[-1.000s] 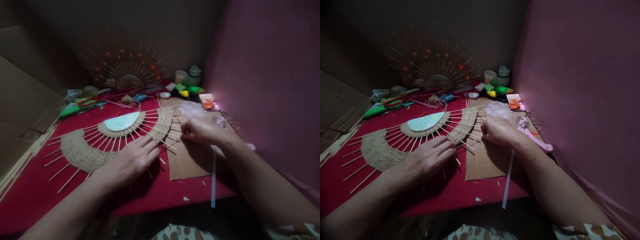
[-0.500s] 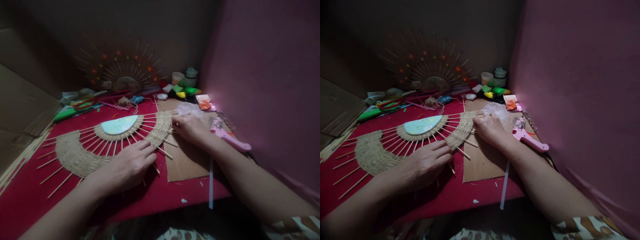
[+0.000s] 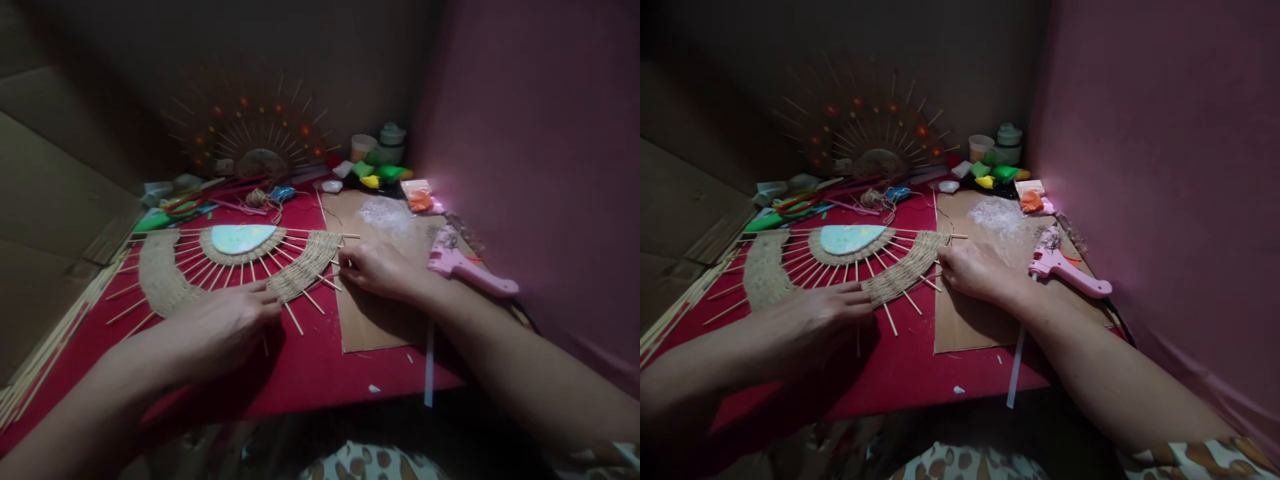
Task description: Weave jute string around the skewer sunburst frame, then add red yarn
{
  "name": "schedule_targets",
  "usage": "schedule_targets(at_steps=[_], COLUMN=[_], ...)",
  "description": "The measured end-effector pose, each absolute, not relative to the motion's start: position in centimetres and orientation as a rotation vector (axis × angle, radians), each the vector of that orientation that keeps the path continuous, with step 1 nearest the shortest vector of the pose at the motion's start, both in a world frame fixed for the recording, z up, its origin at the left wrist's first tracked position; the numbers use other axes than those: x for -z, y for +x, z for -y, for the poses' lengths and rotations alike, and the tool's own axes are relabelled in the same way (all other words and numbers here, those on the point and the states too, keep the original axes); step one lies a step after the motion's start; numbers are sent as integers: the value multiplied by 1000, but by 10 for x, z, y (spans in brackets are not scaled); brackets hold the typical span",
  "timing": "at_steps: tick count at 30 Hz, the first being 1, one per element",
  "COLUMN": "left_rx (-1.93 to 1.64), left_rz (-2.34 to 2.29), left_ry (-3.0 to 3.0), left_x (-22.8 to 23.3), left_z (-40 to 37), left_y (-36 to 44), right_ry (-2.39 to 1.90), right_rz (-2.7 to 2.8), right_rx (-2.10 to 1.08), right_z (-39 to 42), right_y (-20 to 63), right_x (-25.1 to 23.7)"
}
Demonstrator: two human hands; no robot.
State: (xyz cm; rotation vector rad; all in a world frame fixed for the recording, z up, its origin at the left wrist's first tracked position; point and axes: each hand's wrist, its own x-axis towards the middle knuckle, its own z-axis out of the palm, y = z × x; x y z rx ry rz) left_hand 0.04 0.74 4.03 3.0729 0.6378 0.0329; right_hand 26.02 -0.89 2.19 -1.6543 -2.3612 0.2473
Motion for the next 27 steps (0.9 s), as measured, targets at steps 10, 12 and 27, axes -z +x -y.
schedule_targets(at_steps=[10,12,27], left_rx=[-141,-129,-122], left_rz=[-579,-451,-277], left_ry=[3290,3353,3435], left_x=[-23,-18,-12], left_z=[-19,-20,-18], left_y=[45,45,39], right_ry=[-1656,-1649,-1653], right_rz=[2282,2261,2171], right_rx=[-181,-193,-327], right_z=[7,6,2], right_y=[258,258,279], right_x=[-12,-12,-31])
